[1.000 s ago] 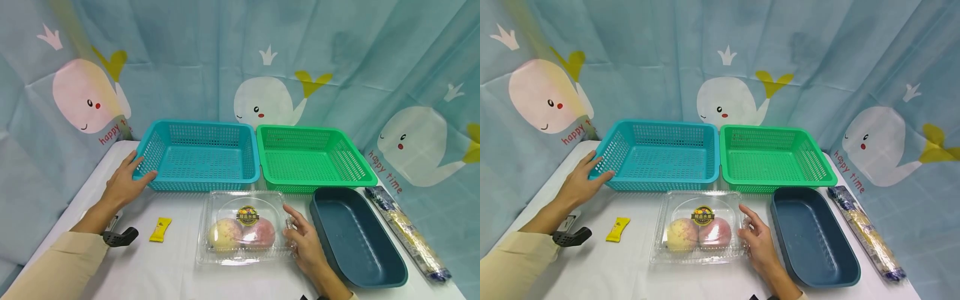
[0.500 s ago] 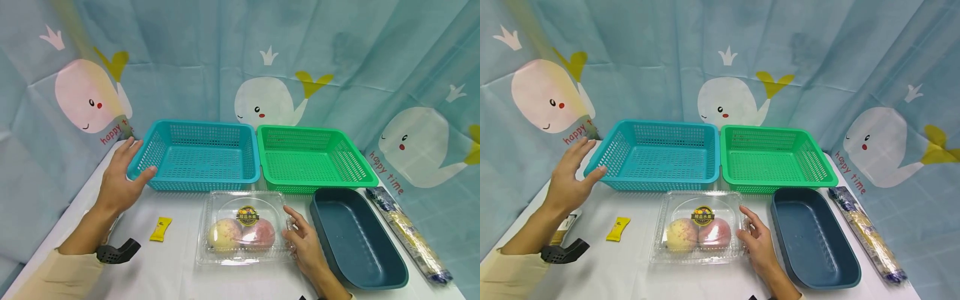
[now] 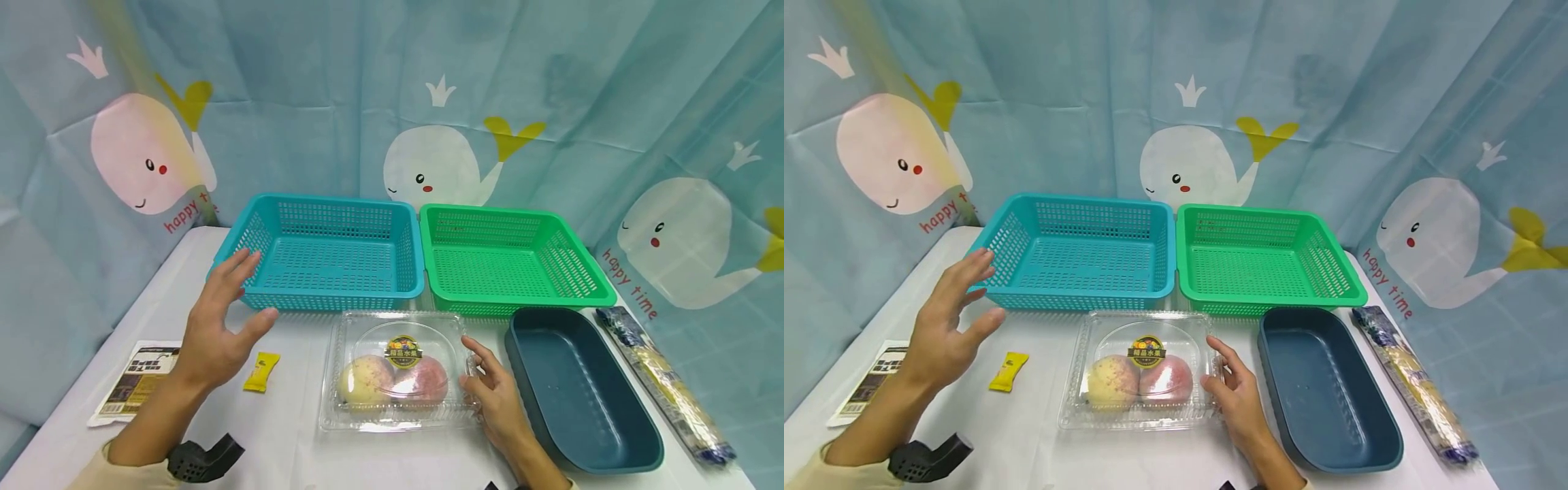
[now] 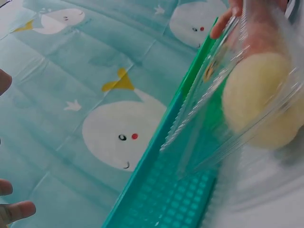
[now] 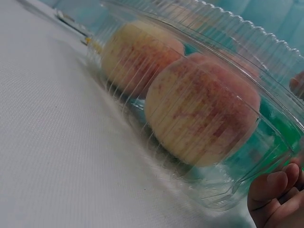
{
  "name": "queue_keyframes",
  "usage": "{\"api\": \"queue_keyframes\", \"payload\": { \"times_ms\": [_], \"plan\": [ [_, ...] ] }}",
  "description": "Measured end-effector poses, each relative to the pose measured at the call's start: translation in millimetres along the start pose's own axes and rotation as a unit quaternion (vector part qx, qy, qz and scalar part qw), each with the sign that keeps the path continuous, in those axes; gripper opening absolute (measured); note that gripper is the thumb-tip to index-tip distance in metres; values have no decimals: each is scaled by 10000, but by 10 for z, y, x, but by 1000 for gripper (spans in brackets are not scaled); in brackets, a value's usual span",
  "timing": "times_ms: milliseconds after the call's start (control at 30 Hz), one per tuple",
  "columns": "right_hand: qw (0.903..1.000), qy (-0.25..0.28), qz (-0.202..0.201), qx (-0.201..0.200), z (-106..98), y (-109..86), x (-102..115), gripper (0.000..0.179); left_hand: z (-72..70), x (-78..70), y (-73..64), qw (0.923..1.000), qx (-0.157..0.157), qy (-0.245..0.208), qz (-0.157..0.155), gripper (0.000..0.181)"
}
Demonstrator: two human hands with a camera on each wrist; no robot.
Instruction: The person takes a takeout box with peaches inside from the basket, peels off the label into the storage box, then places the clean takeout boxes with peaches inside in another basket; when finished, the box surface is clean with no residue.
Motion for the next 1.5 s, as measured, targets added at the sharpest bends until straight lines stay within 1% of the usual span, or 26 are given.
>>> {"api": "queue_keyframes", "payload": {
  "times_ms": [67,167,267,400,633,800,1000,1167,1400,1500],
  "plan": [
    [10000,-20,1,4,1,1,-5,60,34,-22,-48,9998,21,-118,138,74],
    [10000,-57,-10,1,-1,0,-10,60,101,-30,-105,9994,116,-251,187,74],
    [10000,-76,-15,1,-1,-2,-13,60,184,-12,-155,9992,246,-302,12,74],
    [10000,-98,10,-5,-5,-2,-21,61,321,20,-222,9979,497,-338,-258,74],
    [9999,-106,-22,22,-13,-2,-28,60,572,99,-345,9933,939,-380,-550,69],
    [9999,-152,-40,6,-20,-6,-29,60,738,141,-422,9882,1284,-392,-737,66],
    [9999,-114,-67,24,-13,-8,-24,60,909,190,-493,9816,1570,-398,-1013,63],
    [9999,-46,-107,49,-3,-8,-19,60,998,240,-537,9764,1748,-349,-1219,60],
    [9999,-69,-134,78,6,-9,-3,59,1128,335,-601,9629,2119,-581,-1563,57],
    [9998,-109,-125,82,7,-9,3,59,1163,356,-628,9603,2178,-614,-1633,56]
  ]
}}
Point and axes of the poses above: each hand's wrist, its own y-axis towards the middle knuckle, its own z-axis out of the palm, x = y × z, the point moved 6 cm from there along y, towards the middle knuckle, and after that the axes turned 15 degrees about -z, right-handed, at the moved point
